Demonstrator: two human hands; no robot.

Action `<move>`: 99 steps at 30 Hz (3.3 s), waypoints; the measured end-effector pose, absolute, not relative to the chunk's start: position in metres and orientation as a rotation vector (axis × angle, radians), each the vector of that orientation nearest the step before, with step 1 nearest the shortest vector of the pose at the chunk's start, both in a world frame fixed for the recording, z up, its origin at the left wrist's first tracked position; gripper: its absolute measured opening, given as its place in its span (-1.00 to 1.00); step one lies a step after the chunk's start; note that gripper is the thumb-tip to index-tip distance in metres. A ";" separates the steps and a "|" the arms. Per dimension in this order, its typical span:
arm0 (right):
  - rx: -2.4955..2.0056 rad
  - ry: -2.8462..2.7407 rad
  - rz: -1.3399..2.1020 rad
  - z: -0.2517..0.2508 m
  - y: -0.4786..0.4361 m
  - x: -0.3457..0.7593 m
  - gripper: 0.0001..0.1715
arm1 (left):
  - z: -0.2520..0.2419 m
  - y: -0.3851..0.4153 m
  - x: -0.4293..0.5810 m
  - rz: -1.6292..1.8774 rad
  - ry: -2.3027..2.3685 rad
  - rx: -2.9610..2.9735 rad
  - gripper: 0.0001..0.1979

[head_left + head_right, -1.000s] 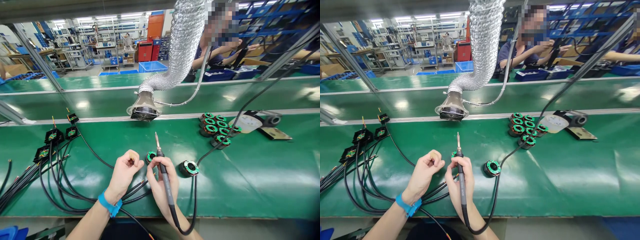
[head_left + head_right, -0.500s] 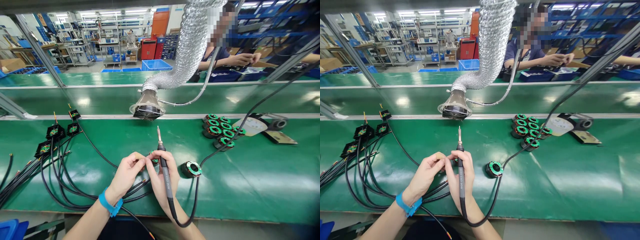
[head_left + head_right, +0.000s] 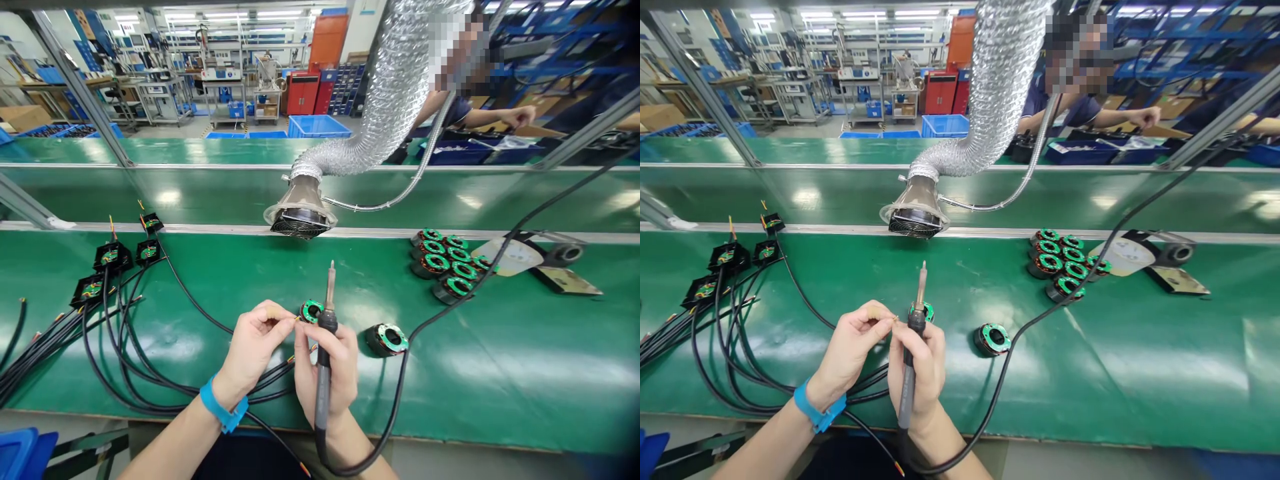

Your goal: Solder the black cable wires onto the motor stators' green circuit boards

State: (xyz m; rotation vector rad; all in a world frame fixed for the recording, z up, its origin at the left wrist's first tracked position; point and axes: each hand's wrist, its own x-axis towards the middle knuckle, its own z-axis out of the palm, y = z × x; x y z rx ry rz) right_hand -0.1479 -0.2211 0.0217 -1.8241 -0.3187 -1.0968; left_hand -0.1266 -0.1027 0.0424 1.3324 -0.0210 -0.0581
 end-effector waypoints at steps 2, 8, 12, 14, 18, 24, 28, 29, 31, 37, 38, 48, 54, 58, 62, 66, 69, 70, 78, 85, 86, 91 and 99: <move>-1.833 -0.378 -1.070 0.020 -0.224 -0.151 -0.63 | 0.043 -0.102 -0.127 -0.084 0.007 1.300 -0.72; -1.667 -0.242 -0.743 0.021 -0.243 -0.148 -0.68 | 0.049 -0.106 -0.131 0.007 -0.088 1.519 -0.83; -1.711 -0.274 -0.560 0.028 -0.262 -0.147 -0.72 | 0.050 -0.108 -0.137 0.169 -0.300 1.807 -0.87; -1.784 -0.323 -0.527 0.030 -0.272 -0.148 -0.72 | 0.048 -0.108 -0.138 0.210 -0.469 1.912 -0.90; -1.902 -0.487 -0.484 0.033 -0.289 -0.150 -0.65 | 0.042 -0.107 -0.139 0.134 -0.710 2.028 -0.90; -1.938 -0.751 -0.268 0.037 -0.304 -0.153 -0.59 | 0.043 -0.106 -0.138 -0.094 -0.760 2.004 -0.87; -1.957 -0.800 -0.105 0.042 -0.310 -0.154 -0.62 | 0.047 -0.106 -0.138 -0.157 -0.790 1.943 -0.85; -1.959 -0.797 -0.089 0.043 -0.311 -0.154 -0.63 | 0.047 -0.106 -0.137 -0.174 -0.802 1.942 -0.85; -1.959 -0.792 -0.080 0.045 -0.312 -0.153 -0.66 | 0.047 -0.105 -0.137 -0.213 -0.818 1.956 -0.86; -1.856 -0.681 -0.287 0.039 -0.309 -0.145 -0.84 | 0.049 -0.105 -0.137 -0.241 -0.666 1.926 -0.84; -1.839 -0.602 -0.371 0.036 -0.308 -0.144 -0.86 | 0.049 -0.105 -0.138 -0.230 -0.590 1.897 -0.83; -2.406 -0.270 -0.797 0.008 -0.273 -0.129 -0.49 | 0.035 -0.106 -0.133 0.149 -0.039 1.665 -0.82; -2.285 -0.388 -0.684 0.002 -0.268 -0.122 -0.67 | 0.034 -0.107 -0.134 0.185 -0.033 1.675 -0.85; -2.016 -0.569 -0.444 0.000 -0.273 -0.125 -0.72 | 0.038 -0.108 -0.136 0.177 -0.040 1.674 -0.86; -1.977 -0.587 -0.400 -0.006 -0.274 -0.130 -0.63 | 0.043 -0.107 -0.140 0.134 -0.023 1.737 -0.87; -2.044 -0.503 -0.479 -0.007 -0.272 -0.132 -0.65 | 0.050 -0.103 -0.148 0.108 -0.081 1.829 -0.90; -1.972 -0.575 -0.395 -0.006 -0.270 -0.134 -0.73 | 0.052 -0.098 -0.153 0.131 -0.130 1.919 -0.92; -1.939 -0.594 -0.354 -0.006 -0.270 -0.135 -0.72 | 0.052 -0.096 -0.154 0.131 -0.125 1.934 -0.91; -1.881 -0.456 -0.435 0.003 -0.277 -0.155 -0.68 | 0.048 -0.084 -0.157 0.105 -0.083 1.922 -0.87; -1.638 -0.174 -0.752 0.001 -0.283 -0.188 -0.66 | 0.048 -0.084 -0.148 0.104 -0.186 1.988 -0.91; -1.644 -0.166 -0.773 -0.001 -0.283 -0.191 -0.63 | 0.049 -0.085 -0.146 0.102 -0.205 2.001 -0.91; -1.640 -0.123 -0.849 -0.004 -0.282 -0.197 -0.61 | 0.050 -0.093 -0.144 0.106 -0.241 2.060 -0.90; -1.663 -0.078 -0.722 -0.003 -0.281 -0.197 -0.56 | 0.048 -0.102 -0.146 0.217 -0.314 2.166 -0.92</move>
